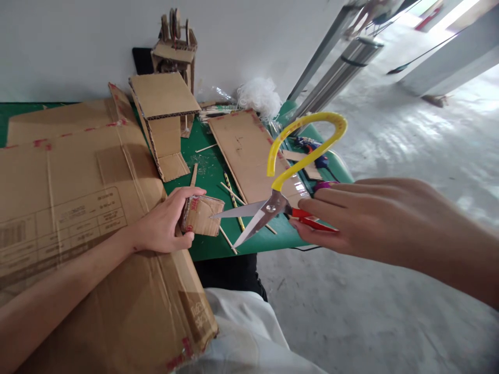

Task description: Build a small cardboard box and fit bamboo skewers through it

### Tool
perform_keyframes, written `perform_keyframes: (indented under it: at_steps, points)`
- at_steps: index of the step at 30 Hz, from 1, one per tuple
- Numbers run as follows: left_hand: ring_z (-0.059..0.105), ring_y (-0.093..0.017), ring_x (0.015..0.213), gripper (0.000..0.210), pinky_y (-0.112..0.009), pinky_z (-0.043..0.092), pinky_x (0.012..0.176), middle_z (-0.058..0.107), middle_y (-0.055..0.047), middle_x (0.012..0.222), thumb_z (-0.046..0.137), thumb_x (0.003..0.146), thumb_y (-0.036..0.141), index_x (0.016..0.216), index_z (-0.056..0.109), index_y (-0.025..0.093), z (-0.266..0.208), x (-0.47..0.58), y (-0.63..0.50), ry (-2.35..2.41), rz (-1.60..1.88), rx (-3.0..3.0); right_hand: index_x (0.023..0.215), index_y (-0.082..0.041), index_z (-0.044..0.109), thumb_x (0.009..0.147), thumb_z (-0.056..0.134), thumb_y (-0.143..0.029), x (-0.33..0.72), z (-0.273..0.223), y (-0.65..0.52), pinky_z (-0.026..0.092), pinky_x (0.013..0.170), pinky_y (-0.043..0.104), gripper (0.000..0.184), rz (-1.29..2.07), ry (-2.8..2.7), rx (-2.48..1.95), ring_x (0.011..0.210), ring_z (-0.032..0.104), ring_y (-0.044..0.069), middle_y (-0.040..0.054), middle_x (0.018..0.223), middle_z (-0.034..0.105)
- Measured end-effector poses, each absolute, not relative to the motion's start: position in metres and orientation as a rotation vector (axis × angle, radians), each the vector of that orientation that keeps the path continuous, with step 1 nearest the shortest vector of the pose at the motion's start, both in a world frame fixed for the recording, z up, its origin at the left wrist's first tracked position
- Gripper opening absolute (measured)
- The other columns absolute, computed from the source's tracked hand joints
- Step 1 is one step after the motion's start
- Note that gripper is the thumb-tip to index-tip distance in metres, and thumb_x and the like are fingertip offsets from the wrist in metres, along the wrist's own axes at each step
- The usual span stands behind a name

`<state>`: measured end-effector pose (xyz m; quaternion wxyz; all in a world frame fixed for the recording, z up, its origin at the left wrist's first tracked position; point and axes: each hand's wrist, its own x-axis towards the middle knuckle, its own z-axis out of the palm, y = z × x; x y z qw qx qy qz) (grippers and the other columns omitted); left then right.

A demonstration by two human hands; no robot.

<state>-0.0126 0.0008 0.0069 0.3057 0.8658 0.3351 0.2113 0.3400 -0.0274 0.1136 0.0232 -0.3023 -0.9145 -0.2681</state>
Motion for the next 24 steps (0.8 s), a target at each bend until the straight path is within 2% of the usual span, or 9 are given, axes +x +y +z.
perform_keyframes:
  at_steps: [7, 11, 16, 21, 24]
  points:
    - [0.045, -0.034, 0.141, 0.087, -0.054, 0.039, 0.118, 0.044, -0.014, 0.150, 0.065, 0.070, 0.017, 0.148, 0.026, 0.025, 0.007, -0.013, 0.001, 0.896, 0.552, 2.294, 0.070, -0.023, 0.066, 0.104, 0.043, -0.047, 0.339, 0.114, -0.027, 0.027, 0.058, 0.033, 0.048, -0.852, -2.851, -0.910, 0.053, 0.049, 0.014, -0.0009, 0.057, 0.058]
    - [0.045, -0.034, 0.140, 0.087, -0.055, 0.040, 0.117, 0.044, -0.014, 0.150, 0.064, 0.070, 0.016, 0.148, 0.025, 0.025, 0.008, -0.013, 0.001, 0.897, 0.532, 2.297, 0.071, -0.023, 0.068, 0.103, 0.044, -0.043, 0.338, 0.114, -0.026, 0.030, 0.058, 0.032, 0.045, -0.873, -2.834, -0.908, 0.055, 0.052, 0.013, -0.0011, 0.058, 0.061]
    - [0.045, -0.034, 0.140, 0.087, -0.054, 0.040, 0.117, 0.043, -0.013, 0.152, 0.063, 0.071, 0.018, 0.149, 0.027, 0.026, 0.010, -0.012, 0.001, 0.893, 0.541, 2.287, 0.072, -0.023, 0.068, 0.101, 0.047, -0.040, 0.339, 0.113, -0.025, 0.026, 0.054, 0.031, 0.039, -0.851, -2.822, -0.971, 0.054, 0.052, 0.013, -0.0021, 0.058, 0.061]
    - [0.055, -0.033, 0.130, 0.073, -0.050, 0.047, 0.111, 0.052, -0.013, 0.146, 0.068, 0.082, 0.035, 0.147, 0.037, 0.024, 0.007, -0.011, 0.005, 1.068, 0.715, 2.038, 0.068, -0.022, 0.062, 0.097, 0.051, -0.042, 0.339, 0.110, -0.023, 0.023, 0.049, 0.028, 0.037, -0.785, -2.707, -1.151, 0.048, 0.048, 0.011, -0.0027, 0.055, 0.061]
    - [0.061, -0.029, 0.122, 0.053, -0.045, 0.052, 0.104, 0.062, -0.010, 0.135, 0.056, 0.094, 0.052, 0.138, 0.051, 0.024, -0.002, -0.013, 0.013, 1.090, 0.936, 1.794, 0.069, -0.021, 0.064, 0.096, 0.052, -0.045, 0.342, 0.105, -0.020, 0.024, 0.046, 0.025, 0.037, -0.763, -2.562, -1.236, 0.045, 0.047, 0.010, -0.0033, 0.051, 0.060]
